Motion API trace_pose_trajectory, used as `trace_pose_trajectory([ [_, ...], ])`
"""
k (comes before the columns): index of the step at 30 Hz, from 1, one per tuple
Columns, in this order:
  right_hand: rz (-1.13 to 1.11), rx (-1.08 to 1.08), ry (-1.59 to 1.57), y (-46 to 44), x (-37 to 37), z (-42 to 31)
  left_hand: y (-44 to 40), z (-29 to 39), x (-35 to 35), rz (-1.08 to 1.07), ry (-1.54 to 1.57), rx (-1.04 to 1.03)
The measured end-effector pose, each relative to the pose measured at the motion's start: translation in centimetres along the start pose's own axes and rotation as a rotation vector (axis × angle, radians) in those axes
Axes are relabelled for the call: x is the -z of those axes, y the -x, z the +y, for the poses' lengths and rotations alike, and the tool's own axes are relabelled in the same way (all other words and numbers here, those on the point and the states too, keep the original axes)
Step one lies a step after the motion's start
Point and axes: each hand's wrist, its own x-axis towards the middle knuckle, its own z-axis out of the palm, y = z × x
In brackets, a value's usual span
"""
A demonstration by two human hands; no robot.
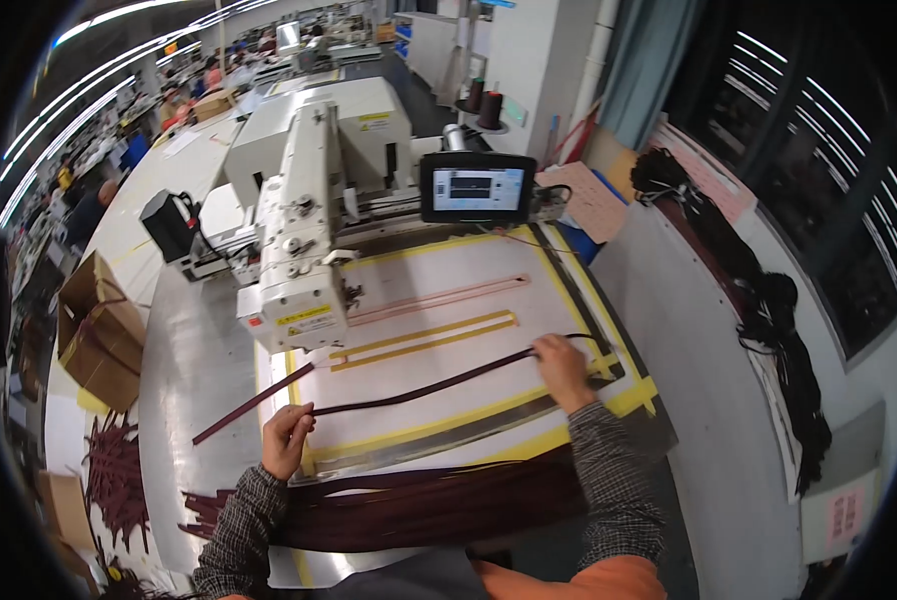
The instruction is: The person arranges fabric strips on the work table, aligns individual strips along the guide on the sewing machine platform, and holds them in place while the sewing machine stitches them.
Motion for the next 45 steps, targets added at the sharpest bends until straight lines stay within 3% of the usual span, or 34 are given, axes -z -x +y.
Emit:
trace_pose_trajectory([
  [3, -0.1, 0.063, -0.304, 0.7, -1.3, -8.5, 0.4, -0.4, -2.3, -0.053, 0.122, 0.0],
  [6, -0.16, 0.194, -0.72, 0.6, -2.7, -17.7, 0.7, 1.1, -4.1, -0.111, 0.323, 0.164],
  [8, -0.19, 0.318, -0.833, 0.7, -3.2, -22.8, 0.6, 2.6, -4.5, -0.142, 0.432, 0.216],
  [10, -0.398, 0.322, -0.848, 1.1, -3.9, -25.4, 0.6, 3.3, -4.5, -0.112, 0.587, 0.23],
  [11, -0.4, 0.313, -0.867, 1.3, -4.1, -26.1, 0.8, 3.1, -4.2, -0.119, 0.585, 0.214],
  [18, -0.309, 0.322, -0.855, 1.6, -2.6, -26.7, 1.8, 3.3, -3.9, 0.031, 0.301, 0.21],
  [21, -0.326, 0.318, -0.849, 1.6, -1.5, -26.6, 1.7, 5.0, -4.2, 0.101, 0.163, 0.017],
  [27, -0.317, 0.388, -0.855, 0.9, -0.1, -26.8, 1.7, 5.8, -3.5, 0.101, 0.055, -0.063],
  [33, -0.352, 0.446, -0.86, 0.7, 0.2, -27.2, 1.7, 5.8, -2.6, -0.074, 0.161, 0.0],
  [39, -0.399, 0.327, -0.907, 1.3, 0.3, -27.3, 2.4, 3.8, -2.6, -0.229, 0.395, 0.236],
  [45, -0.421, 0.324, -0.913, 1.6, 0.5, -27.1, 2.0, 4.2, -2.4, -0.257, 0.58, 0.25],
])
